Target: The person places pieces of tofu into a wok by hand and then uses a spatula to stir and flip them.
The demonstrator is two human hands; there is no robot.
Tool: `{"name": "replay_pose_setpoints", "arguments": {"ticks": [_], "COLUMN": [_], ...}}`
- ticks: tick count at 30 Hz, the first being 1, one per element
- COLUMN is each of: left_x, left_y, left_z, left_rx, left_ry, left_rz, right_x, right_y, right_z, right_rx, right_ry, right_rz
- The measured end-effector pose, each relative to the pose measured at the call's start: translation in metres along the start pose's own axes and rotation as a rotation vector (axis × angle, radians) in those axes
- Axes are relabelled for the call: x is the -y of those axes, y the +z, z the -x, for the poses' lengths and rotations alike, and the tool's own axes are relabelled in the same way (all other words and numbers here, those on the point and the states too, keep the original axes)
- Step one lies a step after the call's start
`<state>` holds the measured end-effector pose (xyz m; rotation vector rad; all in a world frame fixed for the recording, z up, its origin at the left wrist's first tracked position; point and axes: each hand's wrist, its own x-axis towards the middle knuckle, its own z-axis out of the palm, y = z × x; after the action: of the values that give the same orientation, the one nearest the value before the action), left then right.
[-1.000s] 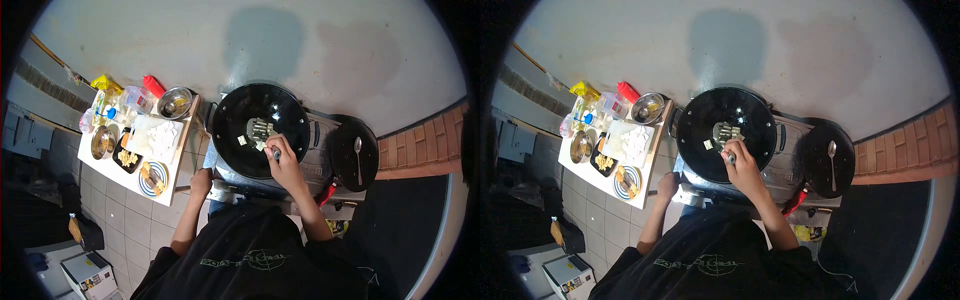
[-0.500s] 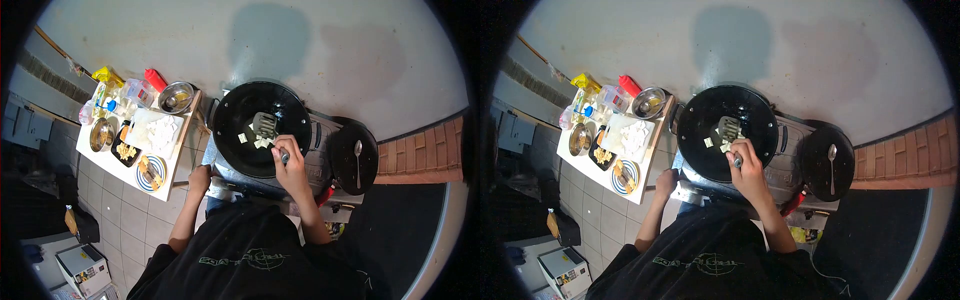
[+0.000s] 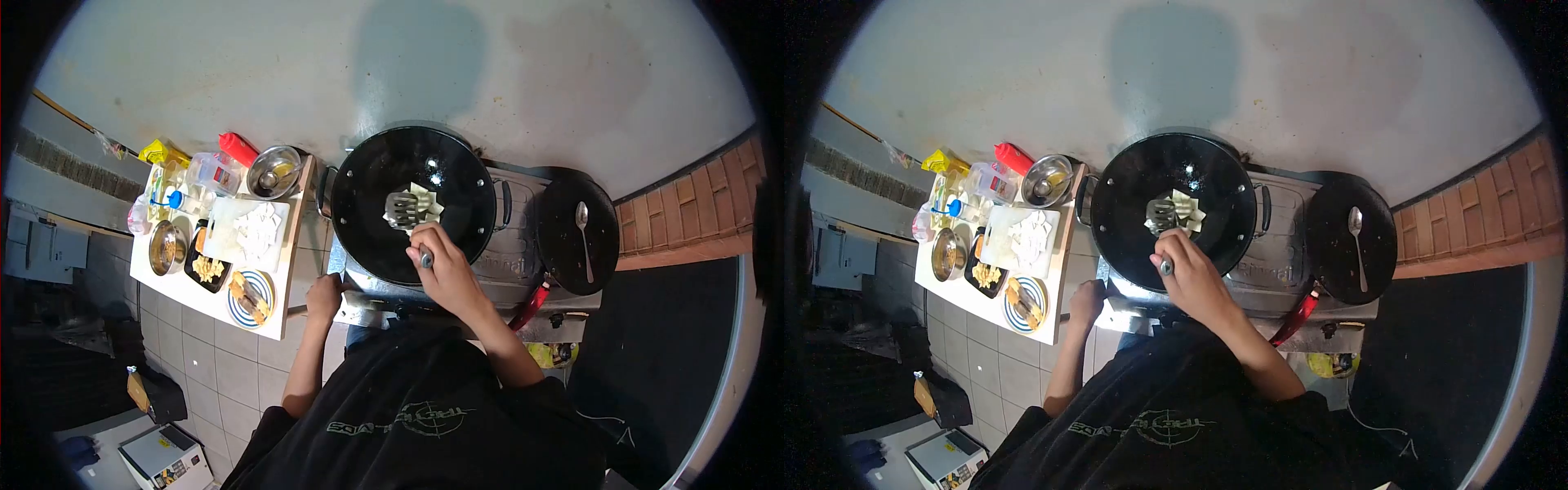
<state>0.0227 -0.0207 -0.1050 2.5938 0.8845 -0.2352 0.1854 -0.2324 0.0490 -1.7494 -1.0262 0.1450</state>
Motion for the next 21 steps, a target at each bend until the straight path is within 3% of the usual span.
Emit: {"name": "replay_pose_setpoints", "arguments": {"ticks": [8,21], "left_x": [0.001,-0.004], "left_y": [0.001,-0.003], "left_z": [0.002,0.005], "left_rx": [0.011,-0.01], "left_ry": [-0.051,-0.069], "left_rz": [0.025,0.03], "right_x": [-0.019,-0.032], "right_y": [-0.041,-0.042], "right_z": [-0.029,-0.026], "right_rx": [-0.162,-0.13], "right_ry": [-0.04,0.014], "right_rz": [0.107,0.103]}}
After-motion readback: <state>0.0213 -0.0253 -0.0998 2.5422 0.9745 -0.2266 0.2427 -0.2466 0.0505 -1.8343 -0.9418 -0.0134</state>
